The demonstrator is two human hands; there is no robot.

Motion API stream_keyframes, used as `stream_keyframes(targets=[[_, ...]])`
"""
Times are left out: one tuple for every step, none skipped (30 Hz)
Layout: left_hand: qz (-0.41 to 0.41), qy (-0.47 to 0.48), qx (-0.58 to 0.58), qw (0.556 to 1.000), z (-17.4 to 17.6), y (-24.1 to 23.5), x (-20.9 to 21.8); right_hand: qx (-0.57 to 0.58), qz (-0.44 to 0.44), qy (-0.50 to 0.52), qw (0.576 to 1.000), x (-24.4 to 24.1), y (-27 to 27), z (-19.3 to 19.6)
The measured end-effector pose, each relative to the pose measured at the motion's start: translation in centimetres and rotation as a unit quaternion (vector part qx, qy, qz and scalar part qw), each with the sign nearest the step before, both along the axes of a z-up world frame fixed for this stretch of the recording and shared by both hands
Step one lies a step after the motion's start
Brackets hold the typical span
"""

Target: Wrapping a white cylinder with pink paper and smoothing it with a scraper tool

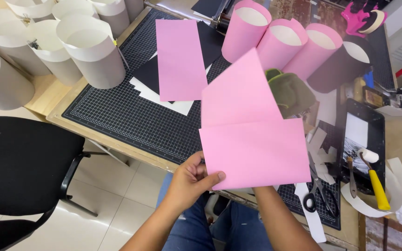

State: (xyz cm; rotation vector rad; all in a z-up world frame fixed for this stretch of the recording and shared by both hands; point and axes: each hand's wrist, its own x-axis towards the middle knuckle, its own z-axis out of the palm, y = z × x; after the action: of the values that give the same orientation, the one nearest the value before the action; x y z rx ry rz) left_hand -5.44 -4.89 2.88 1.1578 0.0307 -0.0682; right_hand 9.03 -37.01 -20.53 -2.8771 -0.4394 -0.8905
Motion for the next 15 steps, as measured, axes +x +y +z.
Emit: stream_keyframes(targets=[[-0.003,0.002,-0.015,1.0,-0.2,-0.1,0.1,0.028,0.012,0.008,0.999,-0.8,-0.1,-0.1],[-0.006,0.005,-0.03,1.0,-0.4,-0.2,0.2,0.057,0.025,0.016,0.998,-1.6,-0.3,-0.3],[-0.006,0.005,-0.031,1.0,-0.4,-0.3,0.2,0.085,0.038,0.024,0.995,-1.1,0.2,0.5],[-0.007,-0.002,-0.03,1.0,-0.4,-0.4,0.3,0.113,0.051,0.03,0.992,-0.4,0.9,1.3],[-0.009,-0.01,-0.029,0.999,-0.3,-0.4,0.4,0.142,0.065,0.036,0.987,0.3,1.5,2.1],[-0.007,-0.01,-0.029,0.999,-0.3,-0.5,0.4,0.17,0.078,0.044,0.981,0.8,1.8,2.2],[-0.015,-0.002,-0.029,0.999,-0.2,-0.6,0.4,0.198,0.092,0.052,0.975,1.2,2.2,2.2],[-0.024,0.007,-0.03,0.999,-0.2,-0.7,0.4,0.225,0.105,0.059,0.967,1.6,2.5,2.2],[-0.023,0.007,-0.03,0.999,-0.4,-0.8,0.5,0.253,0.118,0.067,0.958,1.7,2.8,2.3],[-0.025,0.006,-0.03,0.999,-0.6,-1.0,0.6,0.28,0.13,0.075,0.948,1.9,3.1,2.5],[-0.027,0.005,-0.029,0.999,-0.8,-1.1,0.7,0.307,0.142,0.082,0.938,2.0,3.3,2.7],[-0.026,0.005,-0.029,0.999,-0.7,-1.1,0.7,0.333,0.154,0.089,0.926,2.1,3.6,2.8],[-0.029,-0.004,-0.033,0.999,-0.5,-1.1,0.7,0.36,0.166,0.095,0.913,2.3,3.9,2.9],[-0.032,-0.013,-0.037,0.999,-0.4,-1.2,0.6,0.386,0.178,0.102,0.899,2.4,4.2,3.1],[-0.031,-0.013,-0.037,0.999,-0.3,-1.2,0.8,0.412,0.19,0.109,0.885,2.5,4.4,3.2]])
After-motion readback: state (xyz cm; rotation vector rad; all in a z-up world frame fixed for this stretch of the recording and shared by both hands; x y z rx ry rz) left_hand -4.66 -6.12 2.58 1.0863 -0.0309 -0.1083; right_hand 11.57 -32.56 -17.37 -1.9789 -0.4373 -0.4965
